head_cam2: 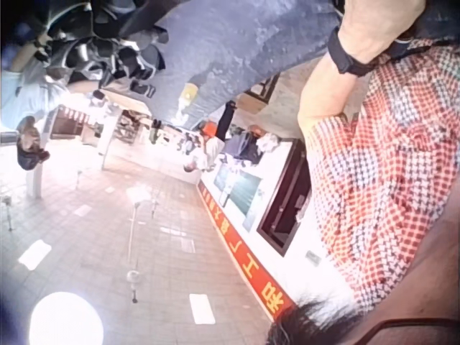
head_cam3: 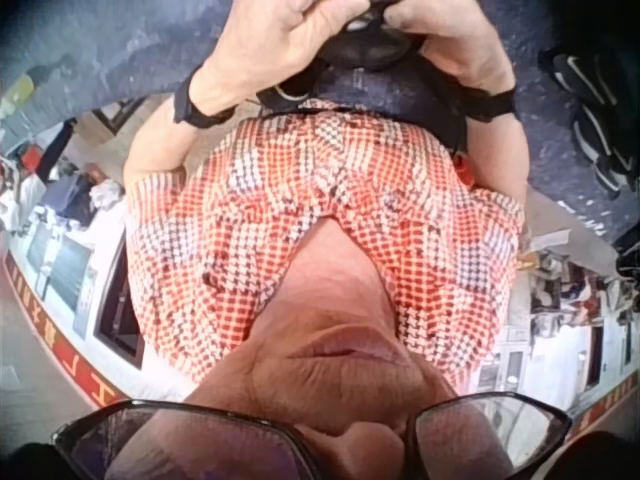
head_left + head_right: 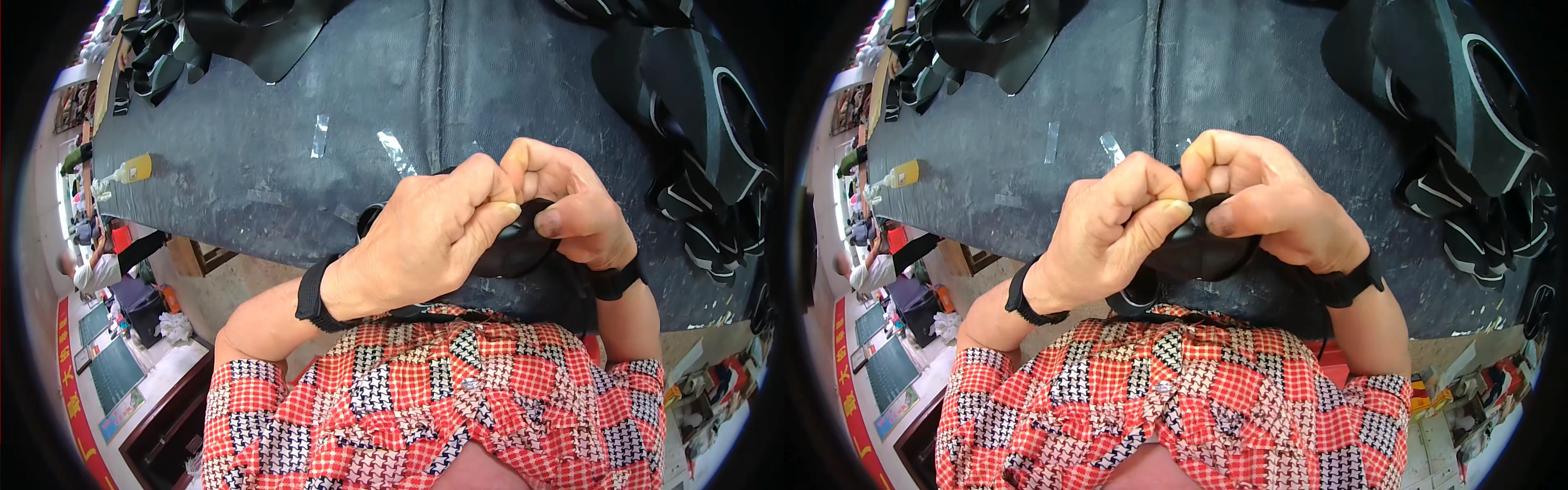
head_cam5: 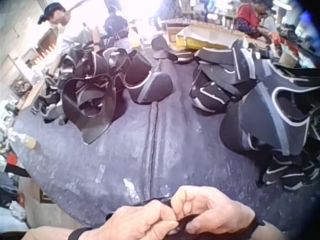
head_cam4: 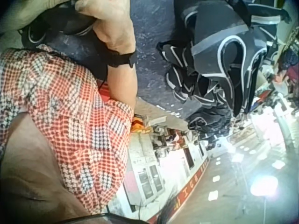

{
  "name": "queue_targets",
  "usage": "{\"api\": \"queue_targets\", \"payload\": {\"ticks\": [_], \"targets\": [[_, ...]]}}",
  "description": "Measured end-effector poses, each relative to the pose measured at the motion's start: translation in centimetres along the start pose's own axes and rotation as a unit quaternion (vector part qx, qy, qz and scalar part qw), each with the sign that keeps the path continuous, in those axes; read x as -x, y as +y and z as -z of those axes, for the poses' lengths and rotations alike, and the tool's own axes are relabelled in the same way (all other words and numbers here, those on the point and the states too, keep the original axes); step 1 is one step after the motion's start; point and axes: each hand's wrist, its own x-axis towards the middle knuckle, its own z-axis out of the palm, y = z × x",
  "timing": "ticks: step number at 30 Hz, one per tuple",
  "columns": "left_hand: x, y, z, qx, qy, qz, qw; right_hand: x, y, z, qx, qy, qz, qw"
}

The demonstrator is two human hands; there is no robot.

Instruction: Inspecting and manually aligning black shoe upper components on a workbench in a factory setting.

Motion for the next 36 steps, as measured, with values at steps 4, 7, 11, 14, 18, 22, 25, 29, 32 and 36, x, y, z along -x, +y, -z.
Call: {"api": "queue_targets", "payload": {"ticks": [4,7,11,14,18,22,25,29,32,36], "targets": [[-0.1,-0.2,0.0,0.017,-0.007,0.012,1.0,0.3,-0.6,0.2,0.076,0.017,-0.013,0.997],[-0.3,0.0,0.2,0.035,-0.006,0.026,0.999,0.1,-1.0,-0.2,0.11,0.026,-0.005,0.994],[-0.3,0.4,0.7,0.06,-0.02,0.069,0.996,-0.3,-1.2,-0.2,-0.002,0.011,0.003,1.0],[-0.3,0.2,0.9,0.148,-0.009,0.094,0.984,-0.6,-1.5,-0.2,0.006,0.022,0.024,0.999],[-0.5,0.6,1.4,0.378,0.029,0.182,0.907,-1.2,-2.7,-1.7,0.205,0.125,0.075,0.968],[0.1,1.1,2.2,0.444,0.085,0.203,0.868,-0.7,-2.7,-2.2,0.247,0.203,0.195,0.927],[0.5,0.9,2.9,0.486,0.096,0.197,0.846,-0.8,-1.6,-2.4,0.269,0.191,0.235,0.914],[1.1,1.5,3.6,0.496,0.117,0.181,0.841,-0.9,-0.7,-4.2,0.251,0.18,0.205,0.929],[1.5,1.7,4.0,0.484,0.116,0.164,0.852,-1.0,-0.8,-5.3,0.23,0.174,0.177,0.941],[1.9,2.0,5.1,0.43,0.086,0.114,0.892,-1.4,-0.6,-5.2,0.182,0.16,0.198,0.95]]}}
